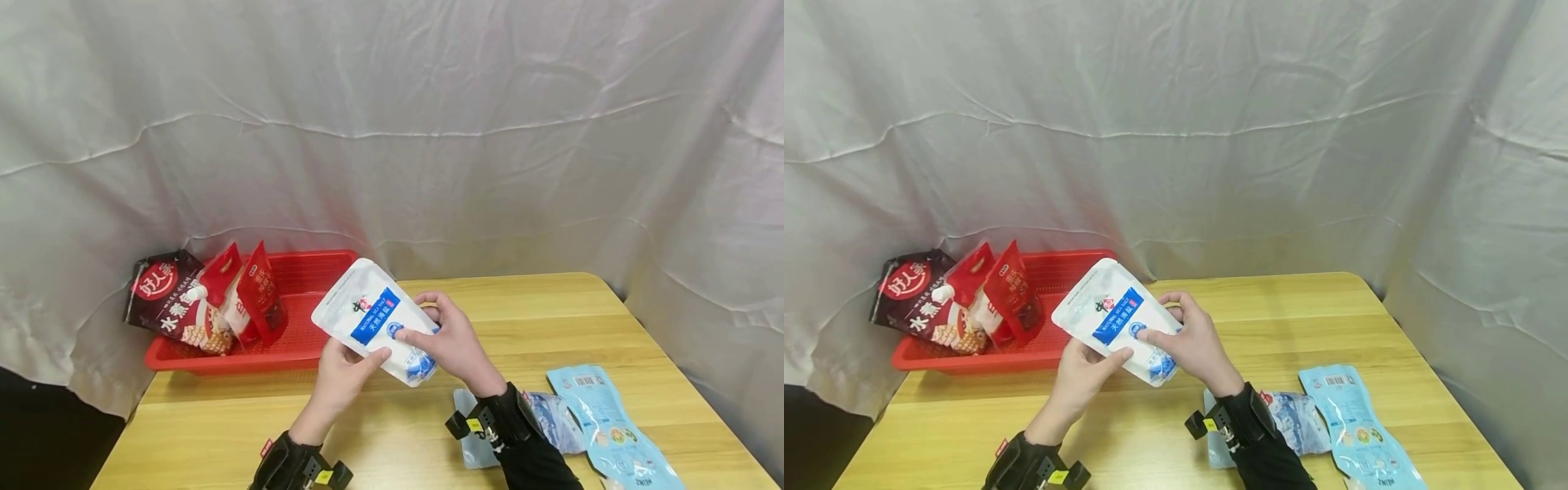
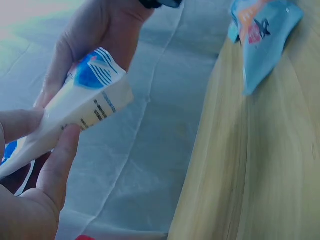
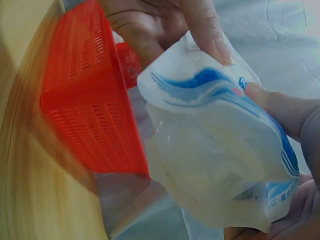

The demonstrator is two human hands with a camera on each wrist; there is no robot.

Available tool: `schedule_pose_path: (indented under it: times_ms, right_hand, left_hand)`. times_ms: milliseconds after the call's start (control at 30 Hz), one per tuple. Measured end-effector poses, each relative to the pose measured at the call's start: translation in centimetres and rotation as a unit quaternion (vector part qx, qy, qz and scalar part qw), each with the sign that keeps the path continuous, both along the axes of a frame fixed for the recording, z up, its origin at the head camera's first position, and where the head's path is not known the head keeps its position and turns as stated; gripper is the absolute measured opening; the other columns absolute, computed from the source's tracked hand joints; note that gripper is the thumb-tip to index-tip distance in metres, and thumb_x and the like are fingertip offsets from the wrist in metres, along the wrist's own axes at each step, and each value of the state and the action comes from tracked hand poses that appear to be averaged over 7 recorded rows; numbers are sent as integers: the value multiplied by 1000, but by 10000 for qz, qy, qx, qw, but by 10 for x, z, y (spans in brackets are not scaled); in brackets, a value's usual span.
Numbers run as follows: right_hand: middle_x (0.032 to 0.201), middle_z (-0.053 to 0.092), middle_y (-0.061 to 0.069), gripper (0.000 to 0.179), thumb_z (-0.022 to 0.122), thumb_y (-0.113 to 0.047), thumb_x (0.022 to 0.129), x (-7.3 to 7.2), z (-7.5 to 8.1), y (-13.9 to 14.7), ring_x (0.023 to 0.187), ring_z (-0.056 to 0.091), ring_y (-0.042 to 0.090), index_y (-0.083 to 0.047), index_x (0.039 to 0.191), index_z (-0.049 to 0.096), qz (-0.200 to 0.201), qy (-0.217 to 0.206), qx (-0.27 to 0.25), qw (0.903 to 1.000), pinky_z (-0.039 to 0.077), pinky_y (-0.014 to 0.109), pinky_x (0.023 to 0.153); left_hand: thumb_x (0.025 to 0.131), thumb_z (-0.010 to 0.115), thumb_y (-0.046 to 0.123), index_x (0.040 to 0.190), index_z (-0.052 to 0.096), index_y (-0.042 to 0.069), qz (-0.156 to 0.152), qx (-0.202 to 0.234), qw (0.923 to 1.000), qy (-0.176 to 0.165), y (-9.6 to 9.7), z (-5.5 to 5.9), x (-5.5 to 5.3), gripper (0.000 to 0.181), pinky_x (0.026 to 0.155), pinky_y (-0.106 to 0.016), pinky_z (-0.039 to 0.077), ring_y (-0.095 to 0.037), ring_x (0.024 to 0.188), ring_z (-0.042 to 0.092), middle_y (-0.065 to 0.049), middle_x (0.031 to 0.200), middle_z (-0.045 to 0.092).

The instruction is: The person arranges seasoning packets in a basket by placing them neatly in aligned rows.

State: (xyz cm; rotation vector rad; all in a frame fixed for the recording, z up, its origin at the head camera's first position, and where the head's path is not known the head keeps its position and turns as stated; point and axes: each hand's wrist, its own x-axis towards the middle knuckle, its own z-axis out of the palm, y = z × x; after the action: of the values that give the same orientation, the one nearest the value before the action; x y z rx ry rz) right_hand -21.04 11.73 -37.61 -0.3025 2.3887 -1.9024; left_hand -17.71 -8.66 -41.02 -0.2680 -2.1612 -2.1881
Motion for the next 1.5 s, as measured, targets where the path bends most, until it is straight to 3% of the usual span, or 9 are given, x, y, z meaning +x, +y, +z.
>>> schedule_pose_path:
  times_ms: [233, 333, 533, 733, 933, 1167, 1500]
  right_hand:
    - [105, 76, 9, 56, 86, -17, 87, 0, -1, -1, 80, 73, 22, -9, 132, 54, 98, 15, 134, 9999, 63, 35, 68]
    - [112, 75, 9, 57, 84, -20, 89, 0, 0, 0, 89, 69, 23, -10, 136, 55, 143, 115, 182, 9997, 60, 35, 75]
    - [128, 69, 12, 60, 79, -22, 94, -1, 1, 4, 108, 62, 25, -5, 145, 53, 131, 357, 278, 9989, 52, 38, 90]
    - [131, 67, 15, 58, 77, -17, 96, -2, 0, 4, 111, 65, 29, -4, 147, 51, 353, 151, 22, 9993, 55, 39, 94]
    - [127, 69, 14, 58, 77, -20, 96, 1, 0, 4, 106, 66, 27, -5, 147, 53, 564, -42, 39, 9984, 56, 38, 92]
    - [117, 73, 8, 51, 77, -22, 96, 2, -4, 2, 103, 70, 25, -8, 141, 59, 599, -198, 200, 9978, 60, 37, 86]
    - [116, 74, 17, 52, 77, -14, 96, 3, -10, -2, 97, 75, 27, -2, 142, 57, 623, -312, -236, 9973, 64, 37, 77]
  left_hand:
    - [89, 78, -2, 143, 55, 1, 221, 32, 9997, 39, -2, 3, -1, 58, 89, -30, 60, -26, 112, 72, -19, 133, 67]
    - [89, 78, -4, 141, 57, 0, 271, 47, 9996, 105, -6, 4, -2, 57, 88, -29, 60, -22, 109, 72, -20, 131, 68]
    - [90, 78, -2, 144, 56, 3, 183, -161, 9996, 136, -19, 11, -3, 59, 90, -30, 59, -28, 113, 72, -18, 133, 68]
    - [90, 79, 2, 143, 58, 7, 125, -569, 9983, -28, -28, 21, -2, 57, 89, -30, 60, -30, 110, 73, -14, 129, 71]
    - [88, 81, 2, 140, 60, 6, 137, -1047, 9944, 51, -31, 23, -2, 56, 88, -27, 58, -29, 104, 74, -14, 119, 75]
    - [89, 80, 1, 140, 61, 9, -53, -1223, 9924, -118, -30, 24, -3, 55, 88, -27, 58, -25, 102, 74, -9, 118, 76]
    - [91, 77, 0, 141, 60, 9, -103, -1387, 9901, -209, -30, 24, -3, 54, 83, -26, 60, -24, 98, 73, -9, 118, 76]
